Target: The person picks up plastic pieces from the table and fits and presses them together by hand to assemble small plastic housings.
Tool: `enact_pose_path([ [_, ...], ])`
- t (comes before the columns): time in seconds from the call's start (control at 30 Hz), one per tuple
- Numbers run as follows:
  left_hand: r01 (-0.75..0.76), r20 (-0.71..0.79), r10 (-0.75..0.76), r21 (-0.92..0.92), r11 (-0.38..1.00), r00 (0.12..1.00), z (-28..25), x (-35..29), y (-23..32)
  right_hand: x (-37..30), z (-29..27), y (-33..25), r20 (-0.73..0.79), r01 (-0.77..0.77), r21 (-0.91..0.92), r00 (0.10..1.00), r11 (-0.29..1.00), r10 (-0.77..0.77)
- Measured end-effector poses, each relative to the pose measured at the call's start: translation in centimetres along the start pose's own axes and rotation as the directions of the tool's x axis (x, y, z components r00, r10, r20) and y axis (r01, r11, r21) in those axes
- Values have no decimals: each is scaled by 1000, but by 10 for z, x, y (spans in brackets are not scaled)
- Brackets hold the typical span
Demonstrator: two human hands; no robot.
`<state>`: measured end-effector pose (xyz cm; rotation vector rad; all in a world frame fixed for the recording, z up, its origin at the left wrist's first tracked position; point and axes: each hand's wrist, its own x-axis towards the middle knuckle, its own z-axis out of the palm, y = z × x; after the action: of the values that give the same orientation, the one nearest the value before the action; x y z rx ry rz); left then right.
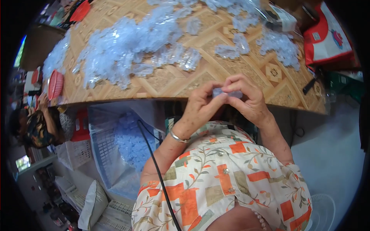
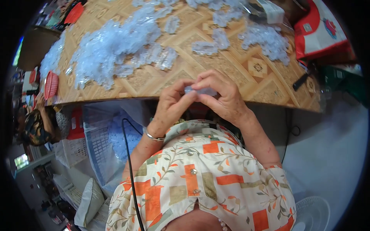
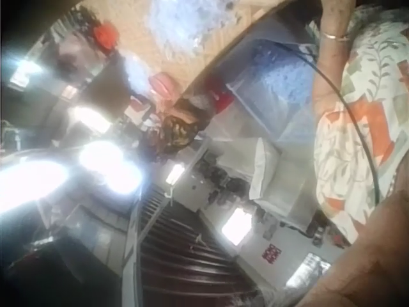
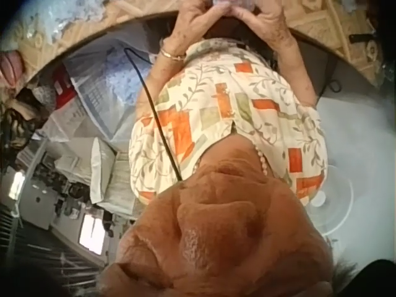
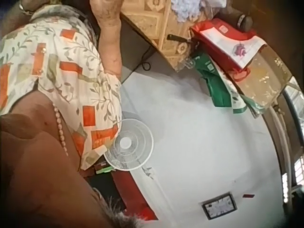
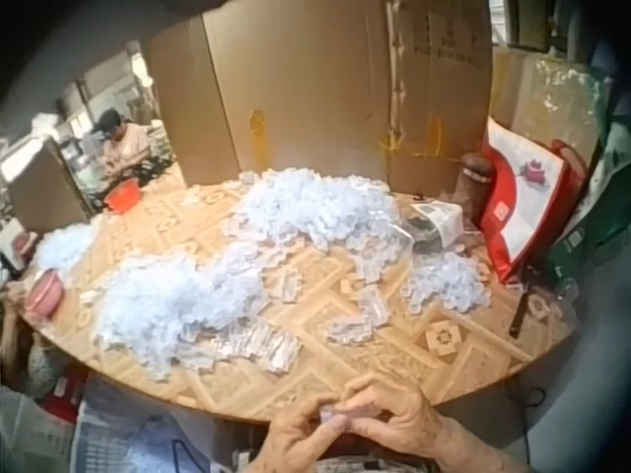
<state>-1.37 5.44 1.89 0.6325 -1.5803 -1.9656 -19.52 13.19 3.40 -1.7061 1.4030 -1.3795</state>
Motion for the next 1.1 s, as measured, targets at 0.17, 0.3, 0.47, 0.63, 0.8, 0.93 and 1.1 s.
enact_pose_path([
  [0.17,84,31,-82,-50,995,996,-6,-1,-7,3,-3,-6,80,55,-127,996,990,-45],
  [0.3,-71,2,73,-178,981,997,-4,-5,2,2,7,-17,-26,-100,93,994,991,102],
  [0.47,-232,11,237,-173,957,971,-2,-4,12,-9,10,-10,54,-306,548,942,779,332],
  [0.63,-297,21,301,-101,949,953,2,-8,15,-12,17,-11,-7,-264,544,948,797,319],
  [0.8,-354,-4,358,149,923,934,6,-12,26,-11,15,-13,-52,-121,535,983,836,175],
  [0.93,-441,2,447,173,881,894,12,-8,33,-17,15,-22,-121,-60,491,983,869,136],
  [1.1,-445,4,454,196,874,891,7,-17,40,-9,22,-39,-106,-59,499,986,865,128],
])
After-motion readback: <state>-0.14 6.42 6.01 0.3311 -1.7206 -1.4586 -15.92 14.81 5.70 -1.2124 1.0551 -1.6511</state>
